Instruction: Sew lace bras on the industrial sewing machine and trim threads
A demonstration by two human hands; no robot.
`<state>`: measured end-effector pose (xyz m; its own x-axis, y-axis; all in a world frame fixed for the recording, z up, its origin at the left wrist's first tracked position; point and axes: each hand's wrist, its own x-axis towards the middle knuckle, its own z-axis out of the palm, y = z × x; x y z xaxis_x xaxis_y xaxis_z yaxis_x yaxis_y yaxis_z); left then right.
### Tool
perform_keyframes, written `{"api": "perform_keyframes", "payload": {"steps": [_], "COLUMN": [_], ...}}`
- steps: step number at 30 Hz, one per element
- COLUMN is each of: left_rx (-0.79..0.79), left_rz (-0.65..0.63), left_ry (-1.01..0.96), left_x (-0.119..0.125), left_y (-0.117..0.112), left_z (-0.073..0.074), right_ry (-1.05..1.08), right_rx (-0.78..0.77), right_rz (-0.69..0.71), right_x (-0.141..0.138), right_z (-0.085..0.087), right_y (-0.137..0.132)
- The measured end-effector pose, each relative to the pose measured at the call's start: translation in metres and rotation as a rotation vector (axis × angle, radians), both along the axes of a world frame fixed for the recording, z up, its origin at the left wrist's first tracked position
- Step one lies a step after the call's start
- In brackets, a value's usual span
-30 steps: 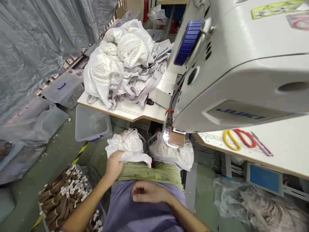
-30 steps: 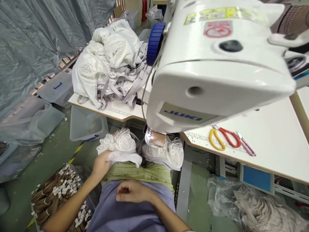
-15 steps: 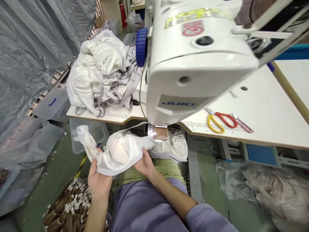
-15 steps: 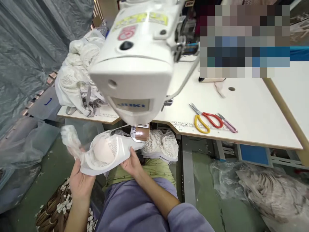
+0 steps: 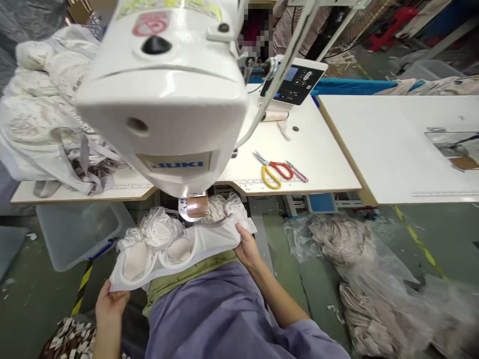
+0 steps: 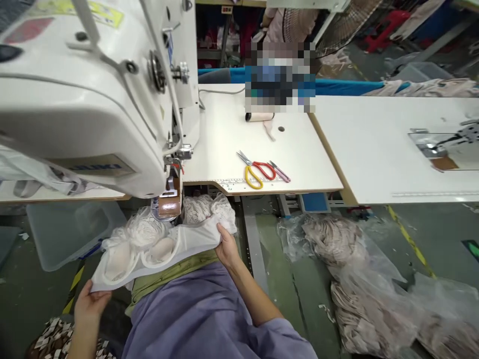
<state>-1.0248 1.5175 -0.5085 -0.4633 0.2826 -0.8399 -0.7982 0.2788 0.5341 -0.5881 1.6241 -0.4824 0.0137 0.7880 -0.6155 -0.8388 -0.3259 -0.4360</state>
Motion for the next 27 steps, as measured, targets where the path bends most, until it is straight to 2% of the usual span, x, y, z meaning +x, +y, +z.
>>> {"api": "perform_keyframes", "payload": {"steps": [4, 9, 12, 15, 17, 20, 25, 27], "left_rx": [0.03, 0.325, 0.372, 0.458, 0.535, 0.551, 0.577, 0.592], "left_rz": [0.002, -0.06, -0.021, 0.047, -0.001, 0.032, 0.024, -0.004], "left_ry": [0.09, 0.328, 0.309, 0.257, 0.24, 0.287, 0.221, 0.163], "left_x": [-0.028, -0.053, -0.046, -0.023, -0.011, -0.011, -0.011, -0.005], "left_y": [0.003, 0.003, 0.006, 0.007, 0.009, 0.01, 0.0, 0.001], "left_z": [0.001, 0.004, 0.021, 0.047, 0.056, 0.058, 0.063, 0.067], "right_ry": [-0.049, -0.098, -0.111, -0.22, -0.332, -0.509, -0.621, -0.65], "right_rx": [0.01, -0.035, -0.056, -0.133, -0.166, -0.153, -0.253, -0.28], "right_rz": [0.013, 0.026, 0.043, 0.057, 0.081, 0.147, 0.193, 0.235], "right_x": [0.024, 0.041, 0.047, 0.058, 0.069, 0.079, 0.085, 0.091], "right_z": [0.011, 0.018, 0.021, 0.016, 0.007, -0.004, 0.003, -0.004], "right_y": [-0.009, -0.008, -0.012, -0.024, -0.028, -0.026, -0.031, -0.033]}}
